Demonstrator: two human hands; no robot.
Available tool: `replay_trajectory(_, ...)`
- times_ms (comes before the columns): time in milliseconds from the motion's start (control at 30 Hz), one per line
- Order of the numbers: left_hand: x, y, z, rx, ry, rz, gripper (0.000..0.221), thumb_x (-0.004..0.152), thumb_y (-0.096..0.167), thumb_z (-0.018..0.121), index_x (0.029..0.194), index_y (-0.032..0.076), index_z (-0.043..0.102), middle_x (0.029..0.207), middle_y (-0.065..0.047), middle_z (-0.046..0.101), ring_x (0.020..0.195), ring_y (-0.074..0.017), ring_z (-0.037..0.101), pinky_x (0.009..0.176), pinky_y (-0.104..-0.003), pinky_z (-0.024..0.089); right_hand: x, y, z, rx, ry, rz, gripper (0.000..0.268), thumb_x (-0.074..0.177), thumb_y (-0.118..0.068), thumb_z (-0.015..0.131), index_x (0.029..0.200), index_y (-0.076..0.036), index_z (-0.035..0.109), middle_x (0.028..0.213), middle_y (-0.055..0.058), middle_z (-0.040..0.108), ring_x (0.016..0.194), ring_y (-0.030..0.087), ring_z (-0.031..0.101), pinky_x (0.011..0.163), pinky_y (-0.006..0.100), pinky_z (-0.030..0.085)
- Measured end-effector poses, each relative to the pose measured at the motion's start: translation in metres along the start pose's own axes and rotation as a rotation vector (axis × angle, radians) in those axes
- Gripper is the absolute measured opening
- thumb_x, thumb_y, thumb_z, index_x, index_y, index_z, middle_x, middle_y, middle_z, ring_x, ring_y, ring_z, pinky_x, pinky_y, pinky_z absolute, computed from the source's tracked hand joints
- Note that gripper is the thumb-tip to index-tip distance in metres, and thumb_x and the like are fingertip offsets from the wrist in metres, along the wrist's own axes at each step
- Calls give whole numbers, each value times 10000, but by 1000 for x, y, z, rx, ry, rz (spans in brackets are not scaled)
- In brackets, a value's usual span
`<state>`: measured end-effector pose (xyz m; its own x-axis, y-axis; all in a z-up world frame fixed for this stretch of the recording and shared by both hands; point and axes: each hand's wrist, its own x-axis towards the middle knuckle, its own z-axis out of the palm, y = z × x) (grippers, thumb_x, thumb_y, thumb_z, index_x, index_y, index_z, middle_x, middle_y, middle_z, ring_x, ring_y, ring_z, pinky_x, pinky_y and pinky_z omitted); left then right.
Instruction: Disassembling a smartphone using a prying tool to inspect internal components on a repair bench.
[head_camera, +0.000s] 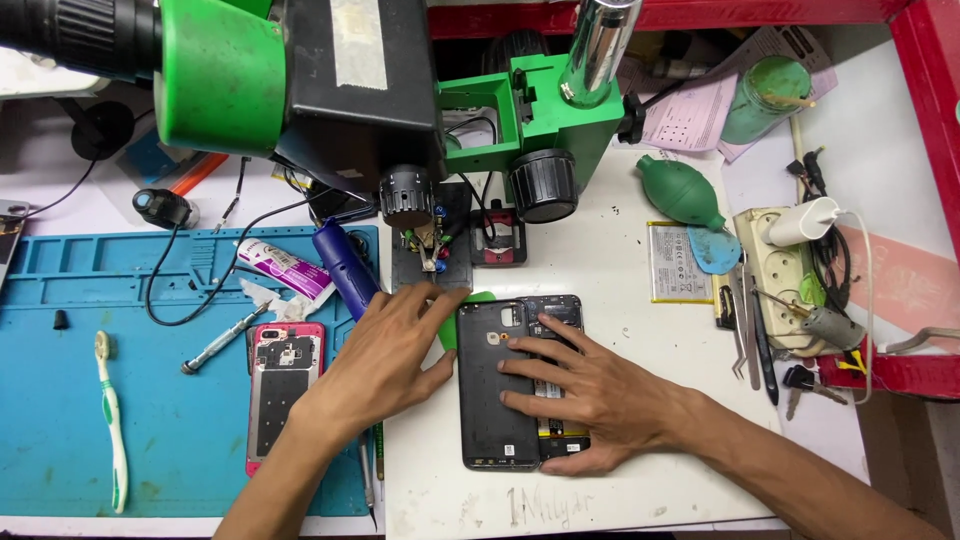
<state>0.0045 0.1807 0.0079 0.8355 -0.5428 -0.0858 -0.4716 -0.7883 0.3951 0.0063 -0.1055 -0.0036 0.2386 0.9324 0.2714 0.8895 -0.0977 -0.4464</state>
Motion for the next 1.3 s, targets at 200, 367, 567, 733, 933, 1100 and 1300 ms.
replay_trajectory(200, -3, -3, 4, 52, 13, -35, 482, 943, 311, 654, 1324, 30, 563, 1192, -146, 610, 1051, -319, 581, 885, -483, 463, -2, 0, 1, -13, -15, 0, 605, 878, -516, 668, 1274, -59, 638, 1306, 247, 616, 1326, 447, 508, 1147, 718, 264)
replay_trajectory(367, -3, -4, 4, 95, -11, -22, 502, 962, 361, 659, 1329, 32, 561, 1224, -142, 604, 1064, -312, 589, 892, -462, 488, -3, -1, 1, -22, -6, -4, 597, 874, -515, 677, 1259, -60, 644, 1294, 244, 617, 1313, 441, 517, 1137, 709, 287)
replay_trajectory(567, 0, -3, 4, 103, 28, -9, 454, 966, 391, 660, 1243, 42, 572, 1140, -134, 608, 1017, -323, 599, 857, -464, 487, -4, -1, 0, -36, -5, -7, 604, 849, -523, 692, 1240, -65, 652, 1274, 236, 622, 1284, 447, 530, 1119, 692, 323)
replay_trajectory(733, -5, -3, -3, 93, -31, -52, 431, 896, 396, 719, 1148, 70, 595, 1058, -101, 616, 962, -295, 596, 854, -447, 451, -3, -2, 1, -18, 0, -12, 596, 855, -508, 691, 1248, -61, 650, 1275, 236, 624, 1294, 444, 531, 1120, 699, 314)
replay_trajectory(933, -17, -2, -6, 144, -126, -123, 412, 903, 380, 729, 1122, 72, 566, 1039, -97, 596, 979, -292, 580, 853, -468, 468, -2, -2, 2, -34, -3, -15, 599, 860, -509, 694, 1250, -57, 646, 1267, 235, 626, 1285, 443, 536, 1113, 701, 325)
replay_trajectory(1100, -18, -7, 6, 300, -2, -91, 399, 916, 420, 751, 1050, 77, 598, 962, -103, 626, 892, -324, 627, 948, -466, 434, 1, -3, 3, -58, 34, -19, 631, 883, -540, 704, 1269, -44, 643, 1342, 237, 619, 1349, 439, 513, 1134, 664, 321)
replay_trajectory(1300, -23, -5, 9, 540, 77, -209, 429, 905, 507, 695, 1021, 96, 650, 996, -101, 659, 968, -291, 598, 972, -511, 418, -1, -2, 14, -139, 13, 16, 741, 888, -623, 686, 1372, -69, 598, 1438, 244, 562, 1385, 423, 484, 1165, 655, 291)
